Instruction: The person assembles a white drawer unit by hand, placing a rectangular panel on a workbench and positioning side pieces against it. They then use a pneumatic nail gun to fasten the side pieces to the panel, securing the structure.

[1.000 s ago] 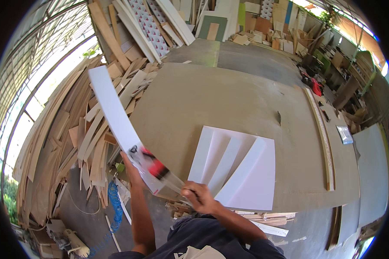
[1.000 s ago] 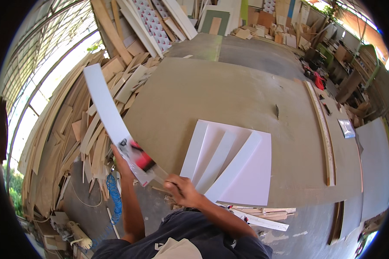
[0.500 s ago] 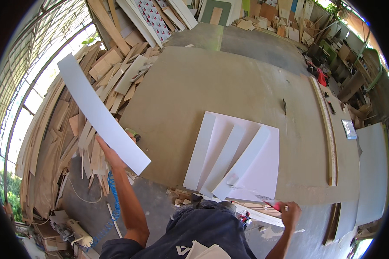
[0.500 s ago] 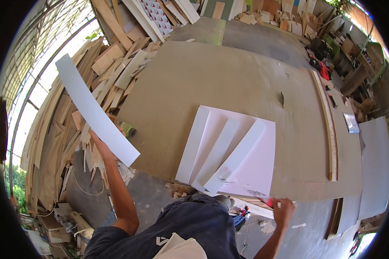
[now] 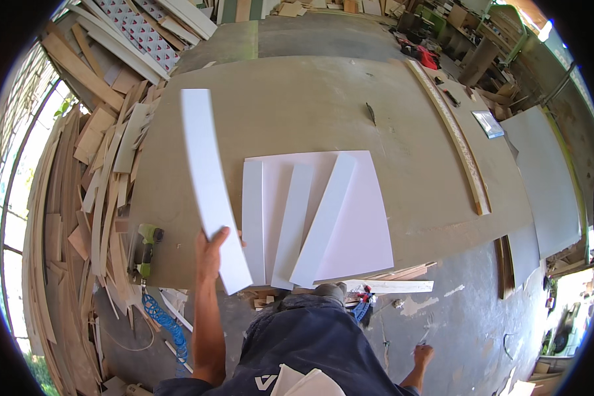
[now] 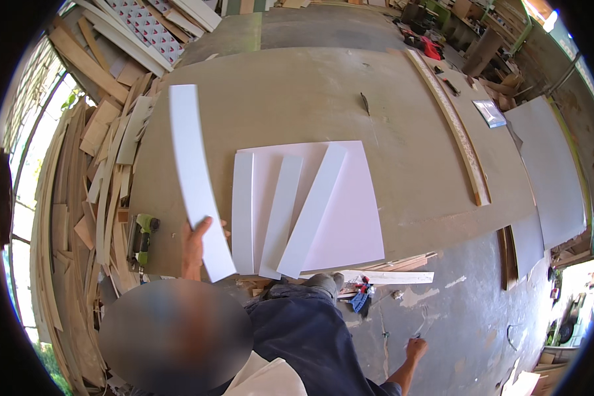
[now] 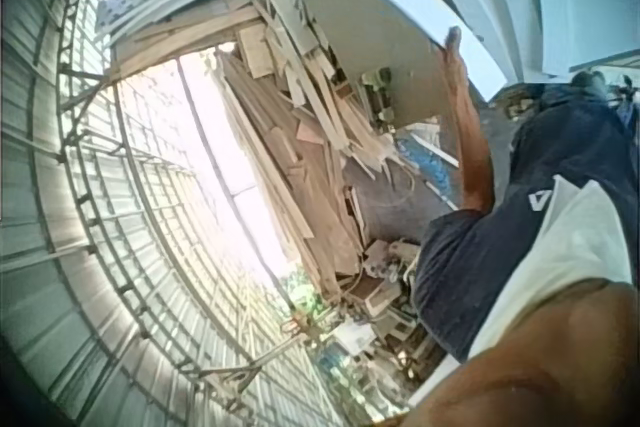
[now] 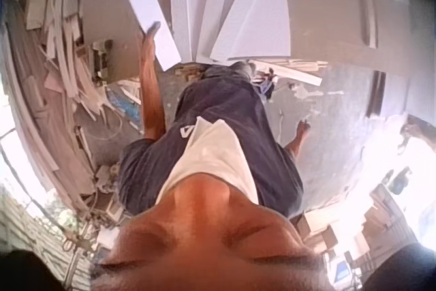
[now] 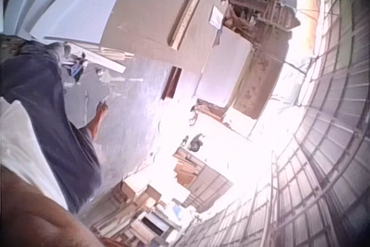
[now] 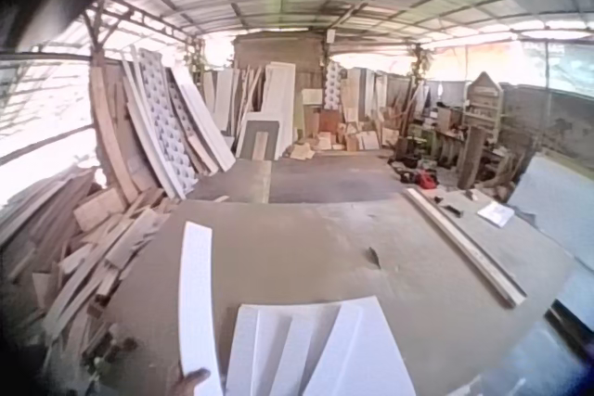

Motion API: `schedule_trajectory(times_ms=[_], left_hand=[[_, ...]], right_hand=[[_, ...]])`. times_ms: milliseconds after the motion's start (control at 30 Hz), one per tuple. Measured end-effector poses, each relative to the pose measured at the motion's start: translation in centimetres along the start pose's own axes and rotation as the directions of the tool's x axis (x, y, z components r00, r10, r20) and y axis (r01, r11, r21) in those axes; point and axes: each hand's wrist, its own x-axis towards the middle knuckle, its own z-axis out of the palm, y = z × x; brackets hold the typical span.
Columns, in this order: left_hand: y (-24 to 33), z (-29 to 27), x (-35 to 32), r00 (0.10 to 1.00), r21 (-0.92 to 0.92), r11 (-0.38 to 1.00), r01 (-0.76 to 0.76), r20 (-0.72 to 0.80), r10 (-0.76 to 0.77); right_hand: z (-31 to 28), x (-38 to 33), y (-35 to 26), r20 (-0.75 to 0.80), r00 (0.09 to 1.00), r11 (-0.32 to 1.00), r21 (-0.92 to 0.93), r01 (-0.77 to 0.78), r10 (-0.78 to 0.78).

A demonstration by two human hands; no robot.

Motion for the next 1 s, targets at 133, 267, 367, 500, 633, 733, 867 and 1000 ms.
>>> schedule_trajectory(times_ms=[133, 267, 367, 500, 633, 733, 867, 1000], left_hand=[[-3.8, 7.0, 0.4, 0.976, -0.003, 0.997, 0.077, 0.203, -0.075], [-7.6, 13.6, 0.1, 0.935, 0.019, 0.992, 0.122, 0.334, -0.121], [-12.8, 17.7, 0.3, 0.955, 0.203, 0.979, -0.018, 0.295, -0.044], [-14.9, 22.6, -1.7, 0.987, 0.345, 0.936, -0.061, 0.160, 0.005], [-17.7, 27.0, -3.2, 0.993, 0.359, 0.928, -0.100, 0.095, 0.071], [-17.6, 27.1, -3.5, 0.974, 0.416, 0.880, -0.228, 0.103, 0.203], [-19.6, 26.0, -1.9, 0.984, 0.541, 0.825, -0.163, 0.034, 0.172], [-17.9, 22.7, -4.6, 0.994, 0.402, 0.915, -0.018, 0.108, -0.028]], right_hand=[[1.9, -5.0, -0.8, -0.002, 0.999, 0.984, -0.174, -0.040, 0.040], [2.2, -6.5, -5.8, -0.234, 0.935, 0.946, 0.122, 0.301, -0.267], [1.7, -5.0, -13.8, -0.320, 0.811, 0.791, 0.228, 0.567, -0.489], [-2.5, -6.8, -30.6, -0.259, 0.611, 0.414, 0.537, 0.735, -0.748], [-0.5, -5.9, -41.2, 0.146, 0.382, 0.266, 0.921, 0.285, -0.913], [-5.9, -11.7, -47.0, 0.473, 0.279, 0.415, 0.877, -0.242, -0.836], [-6.6, -18.6, -51.2, 0.459, -0.069, 0.462, 0.886, -0.038, -0.886], [-5.8, -24.1, -51.8, 0.454, -0.308, 0.439, 0.891, 0.119, -0.836]])
